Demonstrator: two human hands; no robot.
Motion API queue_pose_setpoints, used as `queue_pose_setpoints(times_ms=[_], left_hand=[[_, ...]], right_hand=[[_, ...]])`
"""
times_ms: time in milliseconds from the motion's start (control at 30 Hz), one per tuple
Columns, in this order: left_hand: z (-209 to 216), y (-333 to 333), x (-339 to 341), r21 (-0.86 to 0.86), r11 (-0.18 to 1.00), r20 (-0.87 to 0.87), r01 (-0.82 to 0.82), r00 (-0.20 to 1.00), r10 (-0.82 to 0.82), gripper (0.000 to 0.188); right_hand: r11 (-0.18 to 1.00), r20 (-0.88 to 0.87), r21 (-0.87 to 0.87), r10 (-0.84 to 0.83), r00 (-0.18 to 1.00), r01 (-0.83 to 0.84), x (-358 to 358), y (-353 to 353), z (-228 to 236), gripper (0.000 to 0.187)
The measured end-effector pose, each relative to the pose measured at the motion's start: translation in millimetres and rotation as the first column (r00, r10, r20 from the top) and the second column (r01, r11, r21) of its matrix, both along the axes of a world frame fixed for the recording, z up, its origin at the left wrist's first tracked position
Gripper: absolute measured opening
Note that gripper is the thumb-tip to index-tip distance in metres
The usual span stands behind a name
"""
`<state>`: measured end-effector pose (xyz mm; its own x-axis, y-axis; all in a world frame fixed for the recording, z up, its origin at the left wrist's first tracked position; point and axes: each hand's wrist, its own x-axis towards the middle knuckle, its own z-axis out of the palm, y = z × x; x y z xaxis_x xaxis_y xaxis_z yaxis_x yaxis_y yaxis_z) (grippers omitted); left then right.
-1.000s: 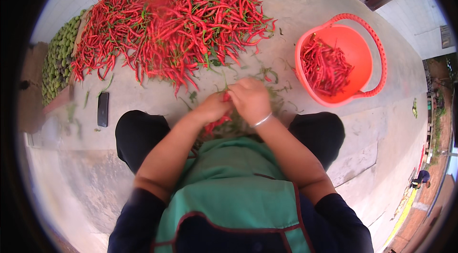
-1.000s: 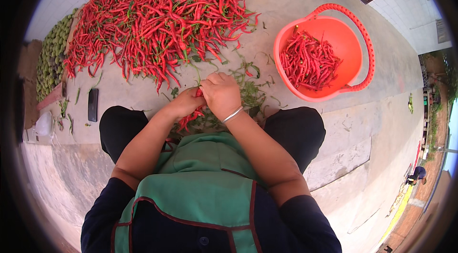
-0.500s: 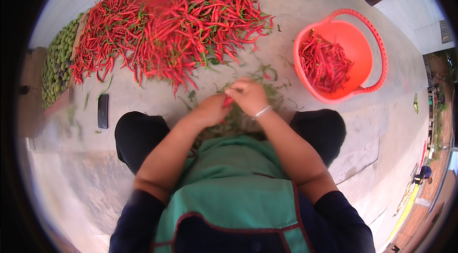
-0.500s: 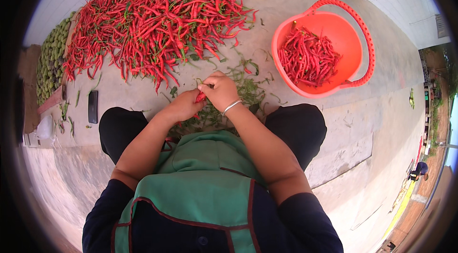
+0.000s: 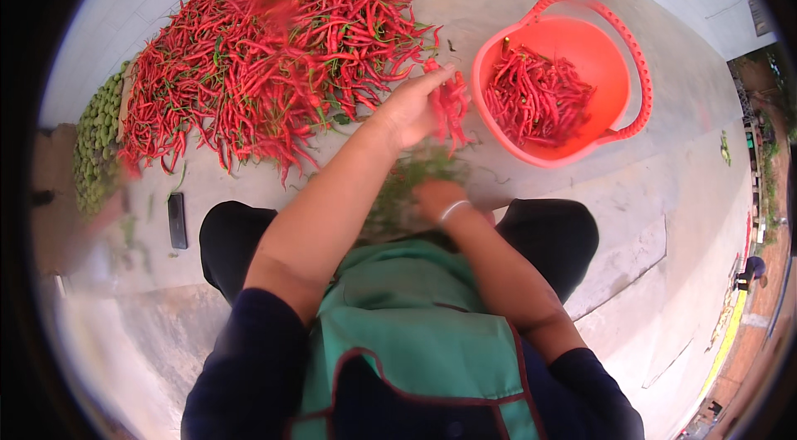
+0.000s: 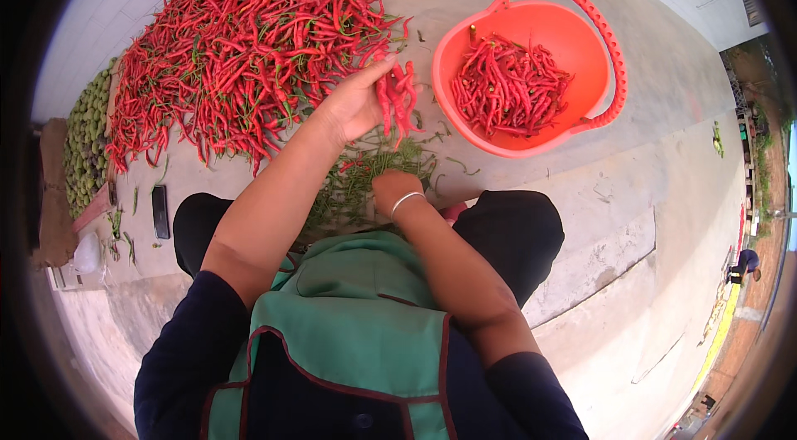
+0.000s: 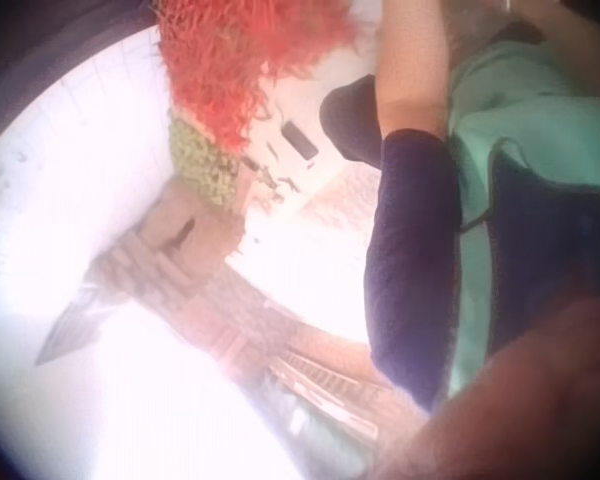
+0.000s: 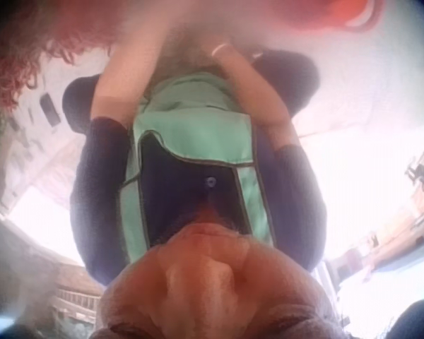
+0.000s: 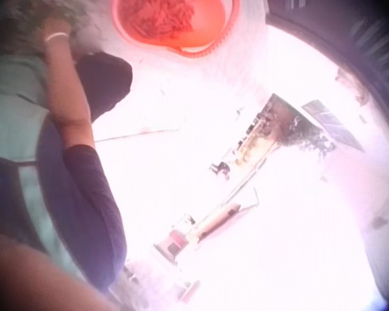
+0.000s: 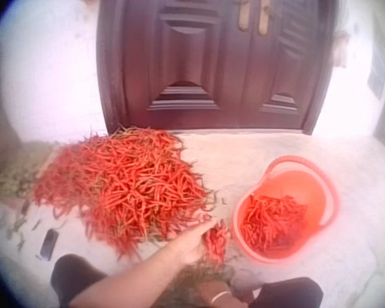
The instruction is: The person sorts a pile of red chilies on the floor by hand, picking them up individually or in small bunches and placing the stems into a red bucket.
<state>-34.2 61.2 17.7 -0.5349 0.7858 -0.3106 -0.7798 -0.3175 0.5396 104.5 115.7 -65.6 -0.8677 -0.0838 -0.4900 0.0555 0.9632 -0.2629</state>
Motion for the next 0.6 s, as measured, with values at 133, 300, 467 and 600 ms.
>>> queue_pose_setpoints(times_ms=[133,300,467,600], left_hand=[[7.0,24.8,-8.7,-0.425,0.894,-0.429,-0.143,0.902,-0.059,0.036],[-134.5,-75.6,-44.4,-0.756,0.587,-0.427,-0.289,0.898,-0.108,0.021],[-167.4,-102.1,-46.5,-0.726,0.393,-0.685,-0.564,0.552,-0.475,0.025],[-158.6,-91.1,-68.6,-0.502,0.344,-0.664,-0.794,0.099,-0.741,0.03]], right_hand=[[0.985,-0.173,-0.124,-0.14,0.975,0.119,-15.2,12.3,-3.1,0.019],[0.901,-0.378,-0.303,-0.412,0.829,0.31,-95.5,38.5,-18.1,0.015],[0.96,-0.534,-0.169,-0.279,0.798,0.222,-172.6,66.9,-84.1,0.016],[0.993,-0.557,-0.028,-0.114,0.823,0.118,-197.6,64.5,-109.7,0.017]])
